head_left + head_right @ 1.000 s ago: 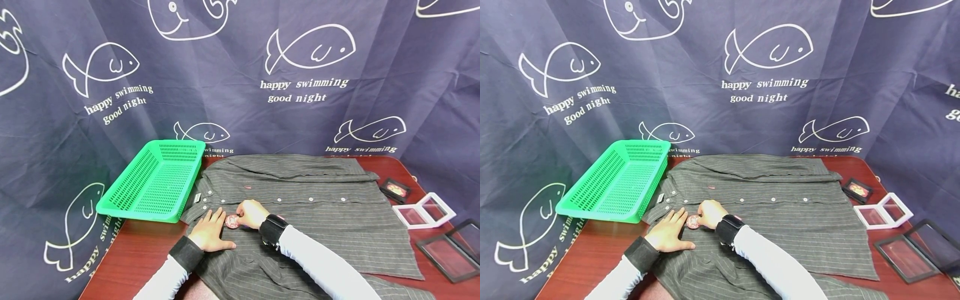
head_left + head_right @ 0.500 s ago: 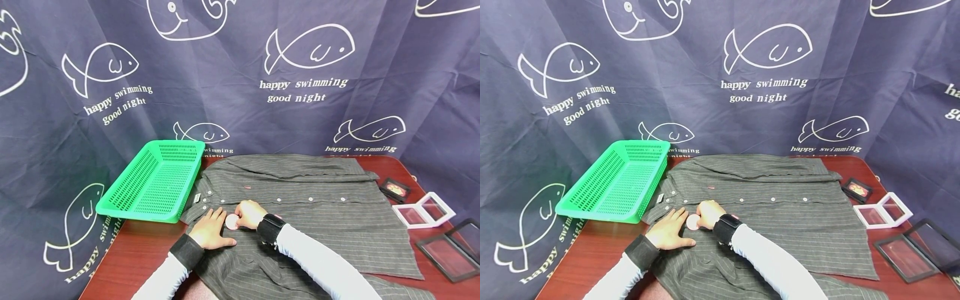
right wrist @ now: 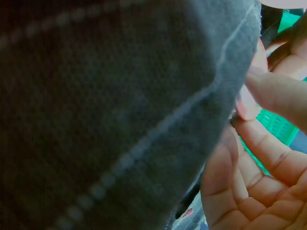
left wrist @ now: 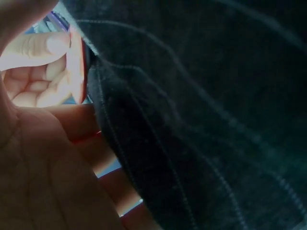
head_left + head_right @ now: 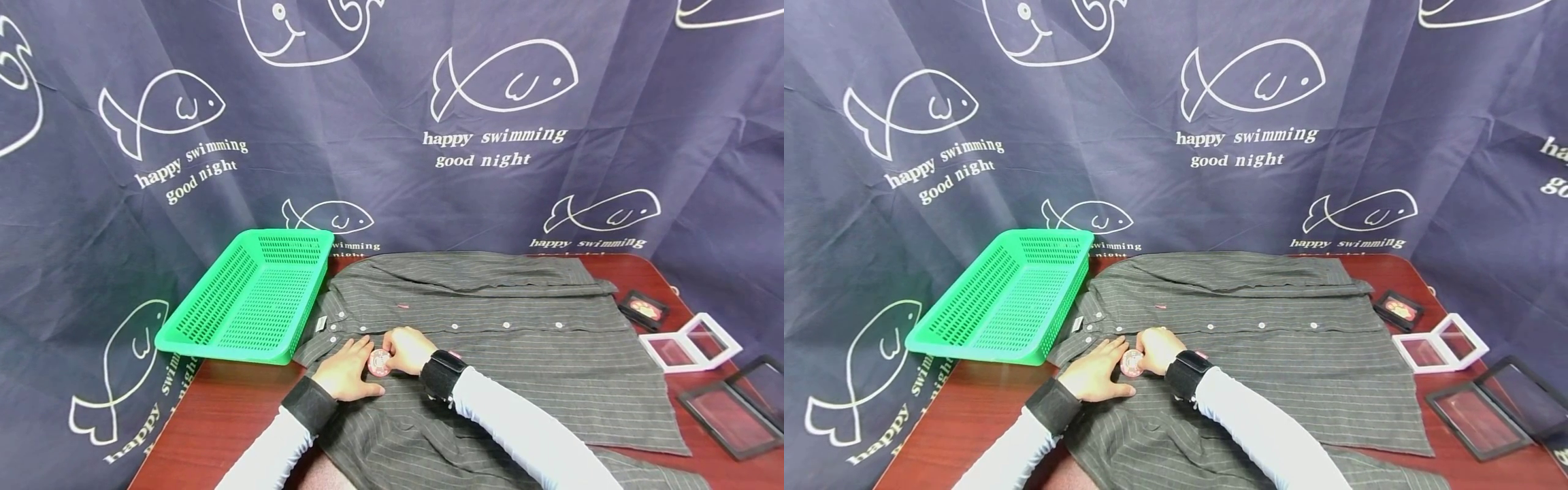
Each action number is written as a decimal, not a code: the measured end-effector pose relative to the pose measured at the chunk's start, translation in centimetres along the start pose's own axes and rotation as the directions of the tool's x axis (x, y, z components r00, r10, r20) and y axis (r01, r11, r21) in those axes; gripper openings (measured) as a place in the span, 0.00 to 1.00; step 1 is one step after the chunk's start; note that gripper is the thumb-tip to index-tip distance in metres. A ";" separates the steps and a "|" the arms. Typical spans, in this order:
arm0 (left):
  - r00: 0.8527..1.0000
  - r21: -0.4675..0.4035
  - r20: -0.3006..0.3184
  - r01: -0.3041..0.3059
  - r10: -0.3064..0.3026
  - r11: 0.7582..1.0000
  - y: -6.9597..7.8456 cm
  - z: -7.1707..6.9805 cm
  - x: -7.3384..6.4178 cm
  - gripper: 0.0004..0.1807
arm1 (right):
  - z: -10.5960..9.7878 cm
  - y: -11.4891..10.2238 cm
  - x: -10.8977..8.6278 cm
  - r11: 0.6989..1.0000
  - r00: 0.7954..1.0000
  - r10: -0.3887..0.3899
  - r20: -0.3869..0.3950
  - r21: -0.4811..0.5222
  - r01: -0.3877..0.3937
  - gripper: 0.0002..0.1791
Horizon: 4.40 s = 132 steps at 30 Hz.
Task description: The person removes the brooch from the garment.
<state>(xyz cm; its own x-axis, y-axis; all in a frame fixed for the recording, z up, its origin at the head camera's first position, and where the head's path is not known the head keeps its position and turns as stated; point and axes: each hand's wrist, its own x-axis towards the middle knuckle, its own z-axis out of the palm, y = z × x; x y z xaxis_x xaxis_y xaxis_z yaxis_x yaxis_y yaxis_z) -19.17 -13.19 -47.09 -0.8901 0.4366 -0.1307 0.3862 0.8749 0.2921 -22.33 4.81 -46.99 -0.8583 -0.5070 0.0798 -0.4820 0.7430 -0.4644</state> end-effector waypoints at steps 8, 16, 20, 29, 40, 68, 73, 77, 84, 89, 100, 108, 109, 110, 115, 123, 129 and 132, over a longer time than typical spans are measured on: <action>1.000 -0.022 0.012 0.009 -0.009 1.000 -0.1 0.1 -0.1 0.50 | -0.1 -0.2 -0.2 0.998 0.999 -0.048 -0.010 0.050 0.048 0.09; 1.000 -0.014 0.004 0.012 -0.012 1.000 -0.6 0.4 0.1 0.51 | -0.1 -0.1 -0.4 0.994 0.996 -0.081 -0.035 0.064 0.083 0.06; 1.000 -0.023 -0.005 0.007 -0.007 1.000 -0.6 0.5 0.2 0.51 | -0.1 -0.1 -0.6 0.991 0.993 -0.106 -0.055 0.076 0.110 0.05; 1.000 -0.028 -0.020 -0.010 0.009 1.000 -0.7 0.5 0.1 0.51 | -0.2 -0.2 -0.9 0.990 0.986 -0.135 -0.098 0.029 0.139 0.04; 1.000 -0.028 -0.020 -0.010 0.010 1.000 -0.5 0.4 0.0 0.50 | -0.3 -0.5 -1.4 0.983 0.974 -0.181 -0.135 -0.035 0.178 0.05; 0.999 -0.024 -0.032 0.001 -0.002 1.000 -1.0 0.9 0.0 0.49 | 0.4 -1.6 -2.7 0.859 0.889 -0.428 -0.159 -0.377 0.346 0.14; 0.999 -0.056 -0.046 -0.031 0.028 0.998 -0.8 0.5 -0.2 0.48 | 0.4 -1.6 -2.8 0.859 0.889 -0.430 -0.156 -0.373 0.351 0.13; 0.990 -0.073 -0.091 -0.116 0.109 0.991 -0.7 0.3 -0.3 0.43 | 0.6 -1.5 -2.8 0.856 0.881 -0.443 -0.167 -0.371 0.360 0.13; 0.938 -0.019 -0.241 -0.259 0.247 0.966 -0.8 0.8 -0.4 0.26 | 0.6 -1.2 -3.1 0.855 0.867 -0.464 -0.184 -0.350 0.383 0.13; 0.936 -0.014 -0.269 -0.238 0.226 0.971 -1.1 0.9 -0.6 0.17 | 0.6 -1.2 -3.3 0.870 0.886 -0.440 -0.149 -0.316 0.379 0.12; 0.945 -0.047 -0.229 -0.252 0.236 0.966 -0.8 0.4 -1.1 0.15 | 0.7 -0.9 -3.3 0.881 0.887 -0.443 -0.131 -0.249 0.403 0.12; 0.944 -0.039 -0.217 -0.264 0.250 0.964 -0.5 0.2 -1.3 0.15 | 0.2 -0.8 -3.4 0.906 0.908 -0.414 -0.065 -0.130 0.404 0.06; 0.945 -0.035 -0.213 -0.263 0.250 0.964 -0.5 0.2 -1.4 0.16 | 0.1 -0.8 -3.4 0.908 0.911 -0.410 -0.053 -0.116 0.402 0.06; 0.944 -0.030 -0.211 -0.265 0.253 0.964 -0.5 0.2 -1.4 0.16 | 0.0 -0.8 -3.4 0.909 0.912 -0.409 -0.044 -0.107 0.402 0.06; 0.938 0.005 -0.219 -0.275 0.269 0.961 -0.4 0.3 -1.5 0.17 | 0.1 -0.7 -3.3 0.904 0.909 -0.418 -0.013 -0.105 0.414 0.04; 0.937 0.067 -0.237 -0.248 0.257 0.966 -0.3 0.7 -1.3 0.14 | 0.7 -0.6 -3.1 0.873 0.883 -0.469 -0.020 -0.163 0.460 0.04; 0.917 0.135 -0.283 -0.253 0.282 0.958 -0.3 1.2 -1.1 0.14 | 0.8 -0.9 -3.2 0.868 0.888 -0.460 -0.016 -0.219 0.446 0.05; 0.905 0.162 -0.310 -0.251 0.291 0.954 -0.3 1.4 -1.0 0.15 | 0.9 -1.0 -3.2 0.872 0.898 -0.441 -0.002 -0.240 0.427 0.05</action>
<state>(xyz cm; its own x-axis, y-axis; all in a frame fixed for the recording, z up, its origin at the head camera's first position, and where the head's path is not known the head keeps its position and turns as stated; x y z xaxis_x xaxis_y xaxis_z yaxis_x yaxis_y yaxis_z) -18.04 -13.57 -48.40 -0.7685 0.5847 0.2599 0.6312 0.7593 0.1582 -18.97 5.25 -47.52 -0.5583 -0.7817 0.2779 -0.8293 0.5357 -0.1592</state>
